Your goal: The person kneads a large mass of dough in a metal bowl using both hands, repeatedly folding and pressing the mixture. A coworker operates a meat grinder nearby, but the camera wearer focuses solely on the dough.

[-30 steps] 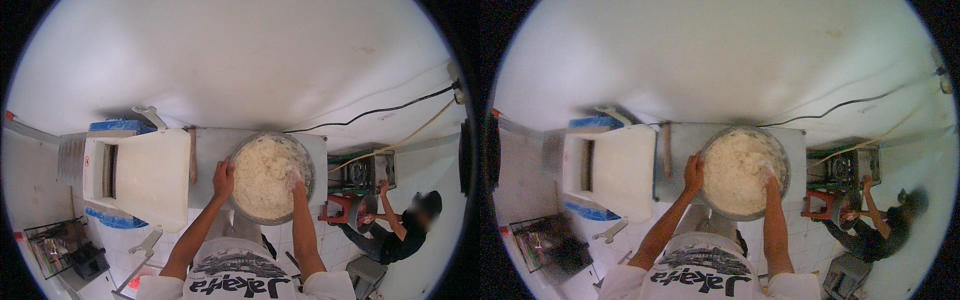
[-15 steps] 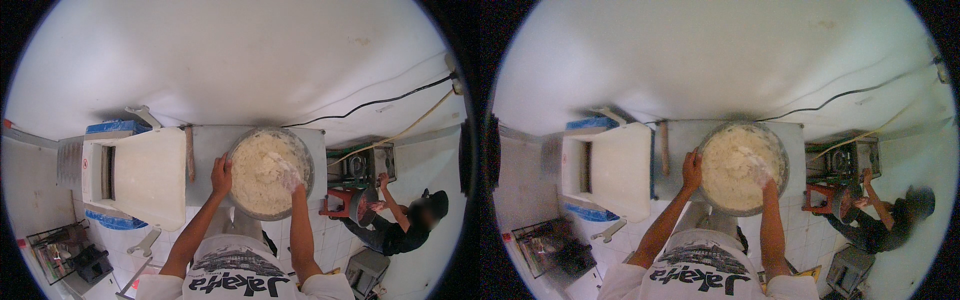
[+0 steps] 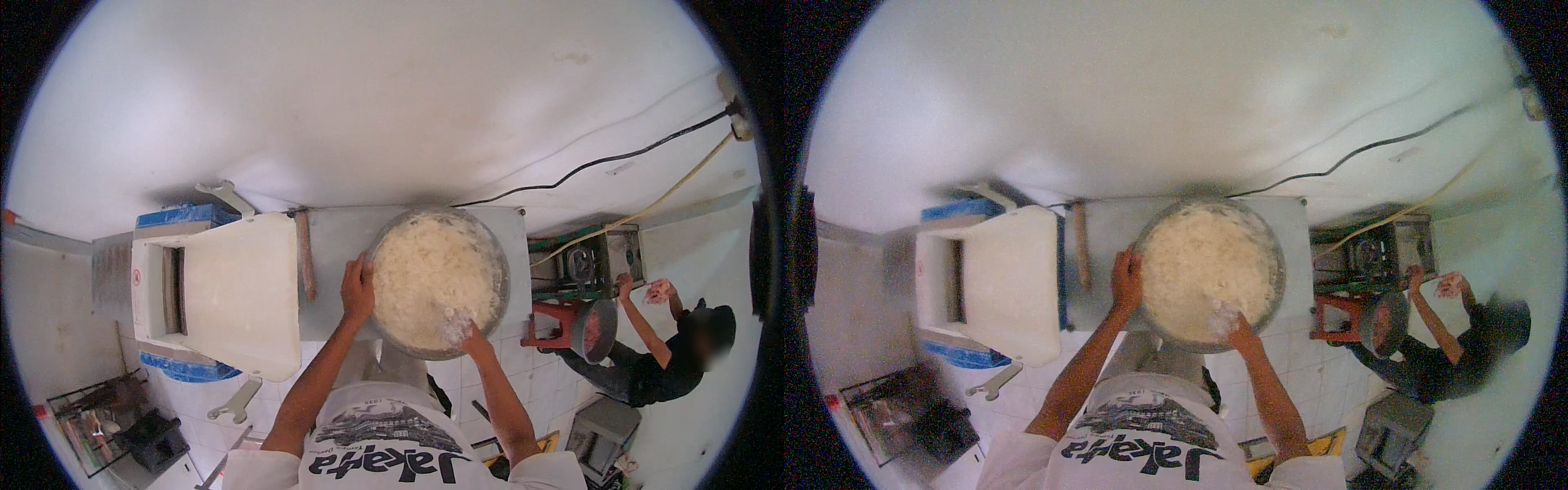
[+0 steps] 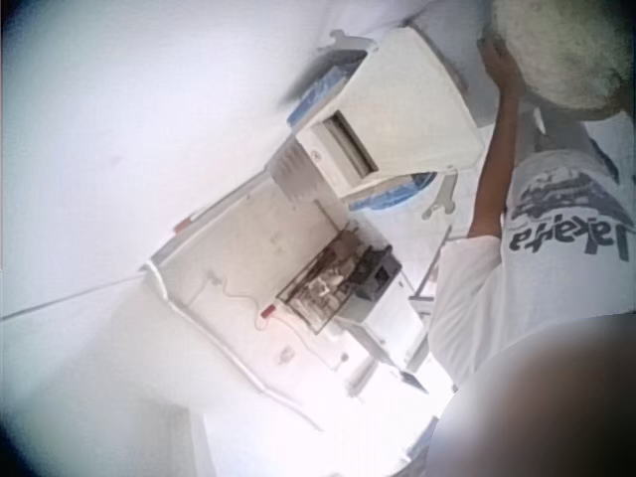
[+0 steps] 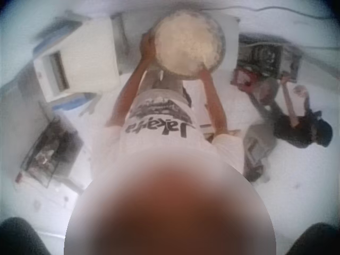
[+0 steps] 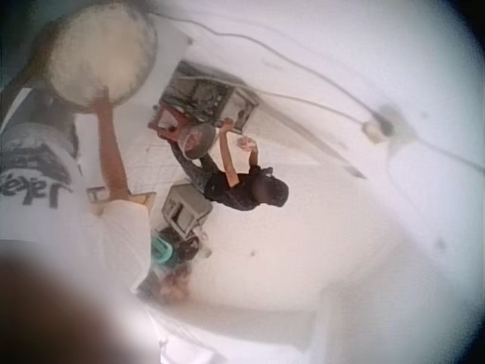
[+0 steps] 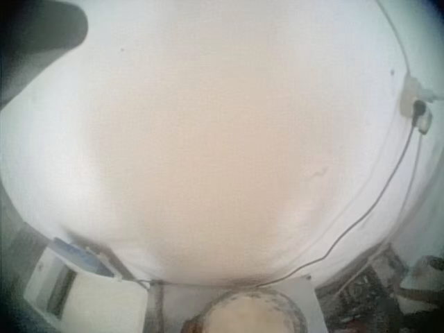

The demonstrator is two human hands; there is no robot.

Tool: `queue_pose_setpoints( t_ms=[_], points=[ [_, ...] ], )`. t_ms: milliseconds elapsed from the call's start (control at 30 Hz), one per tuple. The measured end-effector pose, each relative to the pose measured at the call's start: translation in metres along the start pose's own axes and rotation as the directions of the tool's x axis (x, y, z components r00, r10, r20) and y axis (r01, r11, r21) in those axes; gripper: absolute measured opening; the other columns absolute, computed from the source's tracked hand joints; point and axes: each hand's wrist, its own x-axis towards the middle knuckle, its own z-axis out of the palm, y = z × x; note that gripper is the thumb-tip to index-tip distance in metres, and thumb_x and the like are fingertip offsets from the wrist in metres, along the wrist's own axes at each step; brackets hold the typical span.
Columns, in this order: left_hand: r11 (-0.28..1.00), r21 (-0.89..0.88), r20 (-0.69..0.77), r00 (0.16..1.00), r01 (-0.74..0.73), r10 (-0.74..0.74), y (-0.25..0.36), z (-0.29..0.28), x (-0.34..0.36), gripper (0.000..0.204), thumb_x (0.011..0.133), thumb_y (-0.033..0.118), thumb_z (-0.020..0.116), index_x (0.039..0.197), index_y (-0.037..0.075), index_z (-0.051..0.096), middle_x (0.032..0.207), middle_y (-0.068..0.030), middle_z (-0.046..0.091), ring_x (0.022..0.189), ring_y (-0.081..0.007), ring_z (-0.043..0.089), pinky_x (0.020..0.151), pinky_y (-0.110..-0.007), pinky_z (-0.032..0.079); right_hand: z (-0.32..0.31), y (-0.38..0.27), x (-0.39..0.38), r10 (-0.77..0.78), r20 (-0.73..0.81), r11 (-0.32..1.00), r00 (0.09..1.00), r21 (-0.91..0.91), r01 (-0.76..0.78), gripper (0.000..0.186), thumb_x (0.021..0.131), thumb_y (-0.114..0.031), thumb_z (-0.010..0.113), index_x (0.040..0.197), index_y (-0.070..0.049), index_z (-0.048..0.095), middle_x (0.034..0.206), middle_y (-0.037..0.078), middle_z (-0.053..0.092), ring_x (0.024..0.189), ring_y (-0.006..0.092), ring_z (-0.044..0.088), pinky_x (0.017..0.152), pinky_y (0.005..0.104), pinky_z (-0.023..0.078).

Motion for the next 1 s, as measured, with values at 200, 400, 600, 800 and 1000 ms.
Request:
queue_pose_setpoints(
  t_ms=[200, 400, 600, 800, 1000],
  points=[
    [0.998, -0.035, -0.008, 0.999, -0.050, 0.050, -0.005, 0.010, 0.002, 0.047, 0.105, 0.036, 0.045, 0.137, 0.002, 0.052, 0.110, -0.0185, 0.055, 0.099, -0.0370, 0.058, 0.087, -0.044, 0.047, -0.009, 0.028, -0.009, 0.485, 0.252, 0.653, 0.837, 0.532, -0.539, 0.058, 0.084, -0.018, 0.066, 0.140, -0.009, 0.050, 0.145, 0.015, 0.049, 0.134, 0.0358, 0.045, 0.110, 0.0488, 0.037],
    [0.998, -0.057, 0.034, 0.999, 0.029, -0.027, -0.003, -0.006, 0.001, 0.051, 0.105, 0.040, 0.041, 0.138, 0.002, 0.052, 0.112, -0.0199, 0.055, 0.103, -0.0384, 0.058, 0.089, -0.044, 0.047, -0.021, 0.032, 0.021, 0.553, 0.210, 0.625, 0.806, 0.536, -0.568, 0.054, 0.087, -0.010, 0.063, 0.139, -0.004, 0.049, 0.142, 0.023, 0.048, 0.128, 0.0385, 0.048, 0.110, 0.0474, 0.037],
    [0.998, -0.060, 0.061, 0.998, -0.003, 0.007, 0.003, 0.014, 0.005, 0.052, 0.105, 0.041, 0.041, 0.138, 0.002, 0.052, 0.112, -0.0207, 0.055, 0.104, -0.0381, 0.058, 0.090, -0.043, 0.046, 0.084, 0.037, -0.022, 0.674, 0.157, 0.274, 0.722, 0.855, -0.441, 0.051, 0.095, -0.011, 0.057, 0.144, -0.006, 0.045, 0.138, 0.015, 0.053, 0.123, 0.0285, 0.055, 0.107, 0.0392, 0.043],
    [1.000, -0.014, 0.010, 1.000, 0.022, -0.022, -0.006, -0.003, 0.002, 0.049, 0.105, 0.037, 0.044, 0.138, 0.003, 0.052, 0.104, -0.0186, 0.055, 0.095, -0.0361, 0.058, 0.084, -0.043, 0.047, -0.023, 0.041, 0.041, 0.519, 0.257, 0.725, 0.815, 0.372, -0.580, 0.045, 0.097, -0.011, 0.056, 0.141, -0.007, 0.049, 0.136, 0.016, 0.055, 0.123, 0.0315, 0.054, 0.108, 0.0406, 0.041],
    [0.994, -0.021, -0.015, 0.994, 0.107, -0.107, -0.001, -0.001, -0.003, 0.043, 0.104, 0.031, 0.047, 0.134, 0.003, 0.058, 0.092, -0.0168, 0.059, 0.086, -0.0338, 0.060, 0.079, -0.042, 0.047, 0.027, 0.124, 0.118, 0.664, 0.269, -0.038, 0.697, 0.944, -0.328, 0.035, 0.097, -0.022, 0.062, 0.128, -0.007, 0.059, 0.122, 0.009, 0.064, 0.113, 0.0256, 0.060, 0.102, 0.0398, 0.046]
  ],
)
